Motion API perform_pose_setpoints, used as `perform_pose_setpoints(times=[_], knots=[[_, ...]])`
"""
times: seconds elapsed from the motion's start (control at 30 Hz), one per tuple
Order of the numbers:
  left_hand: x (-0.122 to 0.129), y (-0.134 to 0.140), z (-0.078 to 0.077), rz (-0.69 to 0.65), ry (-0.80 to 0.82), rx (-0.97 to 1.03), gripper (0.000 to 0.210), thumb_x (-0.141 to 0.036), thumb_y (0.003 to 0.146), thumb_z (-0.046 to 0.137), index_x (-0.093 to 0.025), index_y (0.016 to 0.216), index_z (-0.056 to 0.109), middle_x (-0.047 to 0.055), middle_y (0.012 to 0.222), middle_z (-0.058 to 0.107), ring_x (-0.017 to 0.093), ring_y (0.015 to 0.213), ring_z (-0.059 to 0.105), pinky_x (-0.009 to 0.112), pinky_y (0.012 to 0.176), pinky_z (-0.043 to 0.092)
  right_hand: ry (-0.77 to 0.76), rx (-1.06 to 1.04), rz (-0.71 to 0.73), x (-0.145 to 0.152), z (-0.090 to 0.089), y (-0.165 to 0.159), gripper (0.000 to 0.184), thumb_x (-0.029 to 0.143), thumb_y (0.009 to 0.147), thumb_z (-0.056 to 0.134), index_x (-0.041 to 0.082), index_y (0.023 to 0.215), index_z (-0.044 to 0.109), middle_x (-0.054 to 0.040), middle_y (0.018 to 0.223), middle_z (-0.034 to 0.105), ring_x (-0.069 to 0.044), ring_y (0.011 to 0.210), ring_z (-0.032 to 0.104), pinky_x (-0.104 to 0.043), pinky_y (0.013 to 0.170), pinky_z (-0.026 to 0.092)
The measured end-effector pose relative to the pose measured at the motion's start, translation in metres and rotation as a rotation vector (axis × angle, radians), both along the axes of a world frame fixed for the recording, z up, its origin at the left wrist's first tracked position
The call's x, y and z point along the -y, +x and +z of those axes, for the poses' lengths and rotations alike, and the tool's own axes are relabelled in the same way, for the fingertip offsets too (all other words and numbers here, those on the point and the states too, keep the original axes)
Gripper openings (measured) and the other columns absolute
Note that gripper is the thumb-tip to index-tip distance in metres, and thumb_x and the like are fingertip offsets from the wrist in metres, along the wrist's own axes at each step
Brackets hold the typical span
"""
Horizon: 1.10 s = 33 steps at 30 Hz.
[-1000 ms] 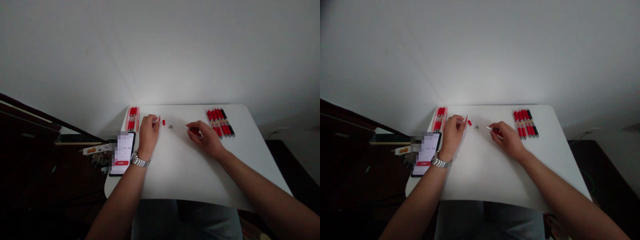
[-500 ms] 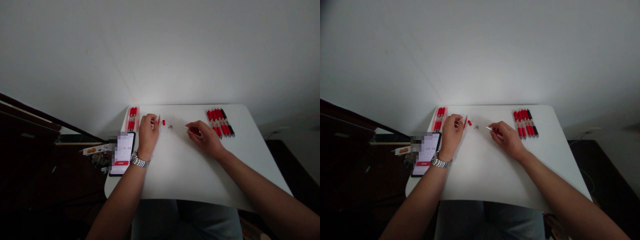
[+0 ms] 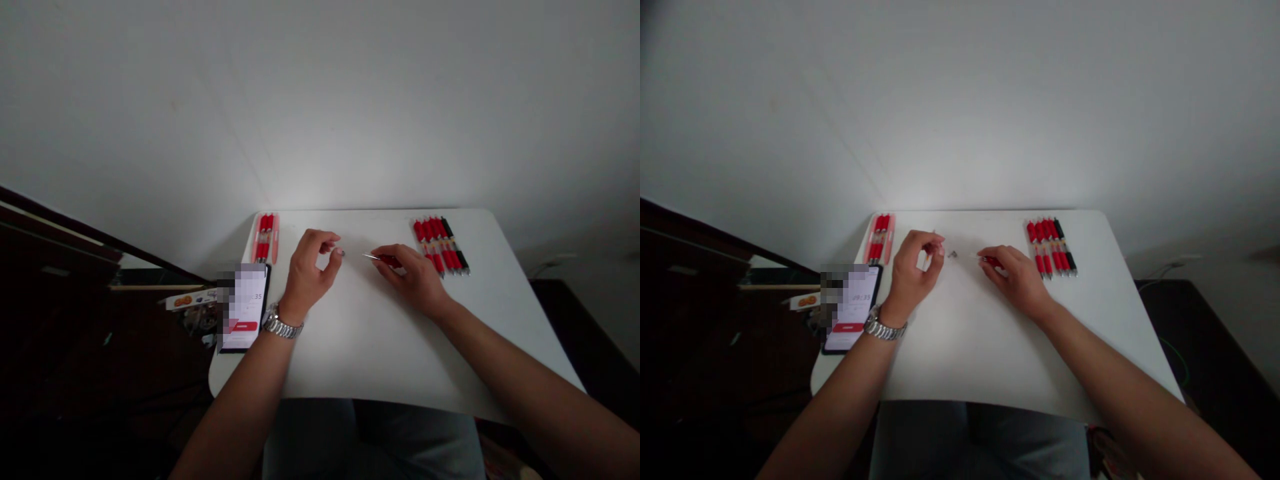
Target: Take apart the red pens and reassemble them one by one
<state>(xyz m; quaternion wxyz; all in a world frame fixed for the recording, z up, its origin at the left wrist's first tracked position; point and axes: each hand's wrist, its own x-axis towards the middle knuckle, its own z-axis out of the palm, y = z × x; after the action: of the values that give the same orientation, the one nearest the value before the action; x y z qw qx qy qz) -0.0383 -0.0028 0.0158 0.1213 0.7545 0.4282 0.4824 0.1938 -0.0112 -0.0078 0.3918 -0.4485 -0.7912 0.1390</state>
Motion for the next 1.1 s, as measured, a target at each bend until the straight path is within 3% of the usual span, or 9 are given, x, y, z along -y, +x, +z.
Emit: perform_pose_setpoints(times=[0.2, 0.5, 0.9, 1.1], knots=[[0.002, 0.003, -0.002, -0.207, -0.073, -0.094, 0.021, -0.022, 0.095, 0.062, -0.022, 0.116, 0.059, 0.005, 0.104, 0.064, 0.015, 0.091, 0.062, 0.035, 0.091, 0.055, 0.012, 0.007, 0.031, -0.001, 0.0, 0.0, 0.017, 0.032, 0.1, 0.058, 0.023, 0.11, 0.067, -0.0074, 0.092, 0.072, -0.021, 0.081, 0.069, -0.035, 0.072, 0.057], [0.002, 0.009, -0.009, -0.318, -0.198, -0.106, 0.018, -0.026, 0.097, 0.064, -0.022, 0.114, 0.061, 0.004, 0.103, 0.066, 0.014, 0.091, 0.065, 0.032, 0.087, 0.058, 0.046, 0.02, 0.108, 0.0, 0.0, 0.0, 0.015, 0.03, 0.1, 0.058, 0.024, 0.111, 0.067, -0.0074, 0.095, 0.073, -0.022, 0.087, 0.069, -0.037, 0.076, 0.056], [-0.002, 0.005, -0.011, -0.196, -0.137, -0.068, 0.014, -0.021, 0.098, 0.061, -0.022, 0.112, 0.063, 0.004, 0.101, 0.069, 0.013, 0.089, 0.068, 0.03, 0.085, 0.058, 0.017, 0.028, -0.033, -0.004, 0.004, 0.005, 0.021, 0.034, 0.097, 0.062, 0.023, 0.114, 0.067, -0.0071, 0.091, 0.071, -0.021, 0.08, 0.067, -0.034, 0.067, 0.055], [-0.004, 0.005, -0.011, -0.157, -0.116, -0.029, 0.015, -0.019, 0.098, 0.06, -0.022, 0.113, 0.063, 0.003, 0.105, 0.069, 0.011, 0.089, 0.068, 0.027, 0.085, 0.058, 0.032, 0.08, -0.063, -0.011, 0.002, 0.014, 0.02, 0.031, 0.098, 0.062, 0.021, 0.113, 0.069, -0.0078, 0.091, 0.071, -0.022, 0.08, 0.066, -0.037, 0.07, 0.054]])
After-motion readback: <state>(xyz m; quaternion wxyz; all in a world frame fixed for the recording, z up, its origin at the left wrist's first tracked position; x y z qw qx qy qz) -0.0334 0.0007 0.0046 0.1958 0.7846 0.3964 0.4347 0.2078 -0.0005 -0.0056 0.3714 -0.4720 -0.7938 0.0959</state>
